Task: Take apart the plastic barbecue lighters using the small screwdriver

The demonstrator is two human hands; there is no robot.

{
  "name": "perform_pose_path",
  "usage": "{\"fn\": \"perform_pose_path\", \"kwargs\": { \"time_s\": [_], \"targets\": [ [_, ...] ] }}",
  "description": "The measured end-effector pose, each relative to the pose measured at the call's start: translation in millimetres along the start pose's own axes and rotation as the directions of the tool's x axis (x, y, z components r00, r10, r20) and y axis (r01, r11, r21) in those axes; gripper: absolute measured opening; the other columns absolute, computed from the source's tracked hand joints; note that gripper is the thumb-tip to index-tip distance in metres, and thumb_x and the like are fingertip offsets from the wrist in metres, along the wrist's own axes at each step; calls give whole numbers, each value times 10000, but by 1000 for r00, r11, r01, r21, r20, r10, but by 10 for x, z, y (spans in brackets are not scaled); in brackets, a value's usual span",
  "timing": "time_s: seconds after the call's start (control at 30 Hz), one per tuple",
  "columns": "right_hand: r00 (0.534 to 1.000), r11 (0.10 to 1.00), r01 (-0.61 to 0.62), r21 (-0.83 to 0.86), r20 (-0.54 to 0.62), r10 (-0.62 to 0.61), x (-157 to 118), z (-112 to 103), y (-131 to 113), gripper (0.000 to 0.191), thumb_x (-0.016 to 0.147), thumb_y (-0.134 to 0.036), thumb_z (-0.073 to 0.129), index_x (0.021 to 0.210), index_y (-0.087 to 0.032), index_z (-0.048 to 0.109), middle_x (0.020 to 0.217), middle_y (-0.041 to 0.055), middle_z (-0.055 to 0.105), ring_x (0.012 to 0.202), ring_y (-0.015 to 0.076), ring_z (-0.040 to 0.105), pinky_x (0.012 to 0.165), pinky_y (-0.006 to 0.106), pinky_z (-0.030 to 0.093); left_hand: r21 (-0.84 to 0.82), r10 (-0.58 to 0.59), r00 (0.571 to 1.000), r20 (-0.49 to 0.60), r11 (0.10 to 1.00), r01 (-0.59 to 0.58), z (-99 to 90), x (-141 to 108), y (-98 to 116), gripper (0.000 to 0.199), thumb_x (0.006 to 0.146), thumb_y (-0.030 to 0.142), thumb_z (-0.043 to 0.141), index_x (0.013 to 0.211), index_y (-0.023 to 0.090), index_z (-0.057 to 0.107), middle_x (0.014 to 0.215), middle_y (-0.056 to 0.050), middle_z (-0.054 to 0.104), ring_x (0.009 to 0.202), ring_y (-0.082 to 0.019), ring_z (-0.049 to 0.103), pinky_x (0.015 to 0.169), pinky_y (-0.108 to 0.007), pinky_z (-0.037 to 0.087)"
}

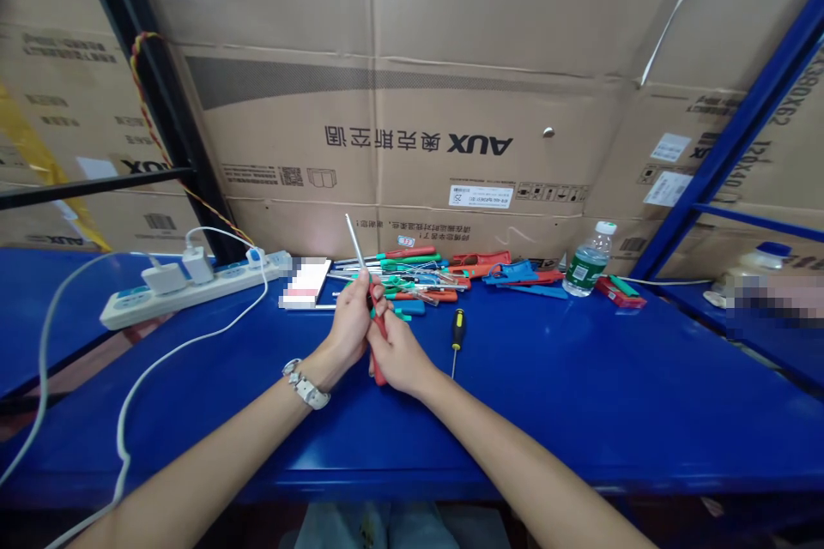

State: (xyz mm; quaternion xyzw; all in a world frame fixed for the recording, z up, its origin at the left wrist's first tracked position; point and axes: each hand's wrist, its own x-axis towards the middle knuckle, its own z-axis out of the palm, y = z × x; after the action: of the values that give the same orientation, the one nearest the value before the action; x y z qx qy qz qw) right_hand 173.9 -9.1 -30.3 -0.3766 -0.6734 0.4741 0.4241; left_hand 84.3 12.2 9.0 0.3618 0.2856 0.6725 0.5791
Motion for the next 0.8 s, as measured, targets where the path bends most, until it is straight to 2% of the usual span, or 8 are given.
{"fn": "perform_pose_path", "kwargs": {
  "time_s": [0.23,0.4,0.5,0.6,0.7,0.8],
  "targets": [
    [999,999,25,-42,-31,-27,-7,13,38,373,978,-599,475,865,-244,457,595,-14,593,485,155,571,491,286,478,36,13,1000,-9,999,-13,41,-29,24,498,813,638,723,788,191,506,577,79,465,437,-52,398,454,-202,351],
    [999,999,33,-35,-11,-34,-21,26,39,363,989,-590,463,865,-249,453,562,-25,582,458,153,566,488,285,469,64,46,999,9,997,-46,28,-19,43,506,823,672,689,805,200,508,544,89,457,406,-54,399,455,-209,374],
    [1000,1000,13,-18,8,-13,-55,9,-4,384,975,-618,470,879,-246,463,524,-41,564,424,146,548,469,275,460,65,9,999,44,998,-12,6,18,88,520,801,688,700,814,205,509,545,89,472,396,-64,424,450,-220,387],
    [999,999,-29,46,39,27,-73,-40,-85,424,937,-665,493,911,-243,462,489,-54,567,396,149,539,438,262,449,102,-68,994,87,993,59,-12,103,156,527,779,685,723,800,191,542,598,52,543,459,-91,513,491,-240,442],
    [994,981,-99,167,52,91,-54,-101,-178,475,863,-680,587,986,-244,443,476,-71,583,377,153,546,413,247,447,156,-78,991,107,986,61,-16,203,190,515,778,672,731,779,174,601,669,1,615,560,-117,578,548,-249,477],
    [990,946,-140,293,12,143,-16,-151,-252,547,825,-701,601,1075,-245,430,515,-70,623,369,152,564,402,240,463,238,-92,978,188,970,45,-20,240,149,490,786,653,733,755,171,648,696,-27,642,624,-139,603,577,-253,479]
  ]
}}
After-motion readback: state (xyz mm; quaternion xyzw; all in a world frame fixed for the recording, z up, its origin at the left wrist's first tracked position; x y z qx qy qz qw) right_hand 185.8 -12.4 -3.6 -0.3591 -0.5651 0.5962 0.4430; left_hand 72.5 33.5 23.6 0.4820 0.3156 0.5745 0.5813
